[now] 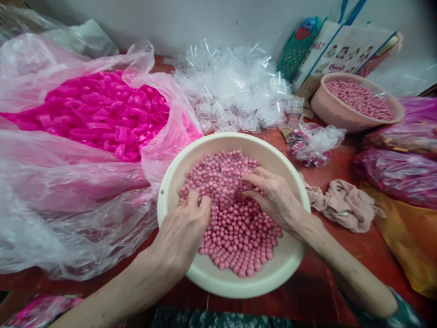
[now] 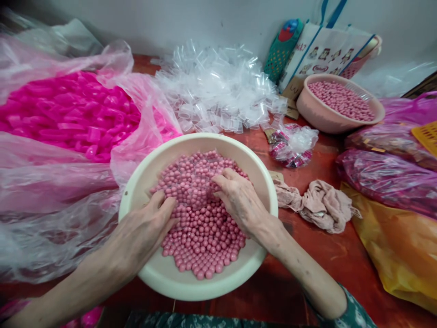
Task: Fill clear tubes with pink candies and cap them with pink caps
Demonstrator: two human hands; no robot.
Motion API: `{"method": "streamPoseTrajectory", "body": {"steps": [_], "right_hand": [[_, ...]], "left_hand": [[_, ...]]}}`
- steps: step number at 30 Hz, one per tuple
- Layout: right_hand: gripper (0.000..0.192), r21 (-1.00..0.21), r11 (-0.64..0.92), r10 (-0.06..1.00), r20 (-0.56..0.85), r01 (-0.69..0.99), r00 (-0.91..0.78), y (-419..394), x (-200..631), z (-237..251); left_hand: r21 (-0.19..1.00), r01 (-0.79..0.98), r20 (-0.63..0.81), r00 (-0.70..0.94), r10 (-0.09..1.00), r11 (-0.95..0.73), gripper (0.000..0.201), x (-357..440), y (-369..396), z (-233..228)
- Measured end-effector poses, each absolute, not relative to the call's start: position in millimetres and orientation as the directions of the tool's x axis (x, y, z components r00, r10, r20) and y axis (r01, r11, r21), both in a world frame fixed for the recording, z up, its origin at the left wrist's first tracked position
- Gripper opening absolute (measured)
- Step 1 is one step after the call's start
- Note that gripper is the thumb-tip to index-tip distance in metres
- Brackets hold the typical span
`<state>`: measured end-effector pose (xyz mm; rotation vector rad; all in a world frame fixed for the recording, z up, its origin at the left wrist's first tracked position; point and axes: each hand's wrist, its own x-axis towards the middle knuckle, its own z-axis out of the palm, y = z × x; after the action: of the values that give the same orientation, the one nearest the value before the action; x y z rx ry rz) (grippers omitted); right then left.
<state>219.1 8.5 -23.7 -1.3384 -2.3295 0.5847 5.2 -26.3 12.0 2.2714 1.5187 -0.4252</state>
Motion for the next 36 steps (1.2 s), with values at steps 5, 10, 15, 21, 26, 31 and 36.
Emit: {"method": "streamPoseTrajectory", "body": {"steps": [5,10,15,21,26,31,36], "right_hand": [[0.009,-0.627,0.412,0.889,0.116,0.661,-0.444,6,217,-16],[0.011,-0.599,0.417,0.898,0.156,0.684,-0.411,5,213,-9],[0.014,-0.583,0.438,0.871,0.085,0.685,-0.484,7,210,-11],[0.005,-0.742,0.254,0.949,0.066,0.620,-0.309,1,219,-8],[0.009,-0.895,0.100,0.971,-0.008,0.434,-0.241,-12,223,3],[0.007,-0.935,0.176,0.966,0.104,0.308,-0.239,-31,205,15],[0.005,-0.906,0.277,0.939,0.186,0.319,-0.288,-42,192,13]], "left_hand": [[0.280,0.885,-0.394,0.460,0.796,-0.373,0.023,-3,-27,5],[0.282,0.909,-0.337,0.393,0.855,-0.307,0.018,-5,-27,5],[0.281,0.915,-0.308,0.370,0.877,-0.288,0.019,-3,-26,7],[0.251,0.923,-0.300,0.362,0.883,-0.293,0.017,-1,-28,7],[0.429,0.847,0.018,0.341,0.940,-0.315,0.011,-5,-30,4],[0.820,0.484,0.091,0.416,0.905,-0.305,0.027,2,-27,8],[0.976,0.219,-0.108,0.479,0.871,0.001,0.005,15,-27,1]]}}
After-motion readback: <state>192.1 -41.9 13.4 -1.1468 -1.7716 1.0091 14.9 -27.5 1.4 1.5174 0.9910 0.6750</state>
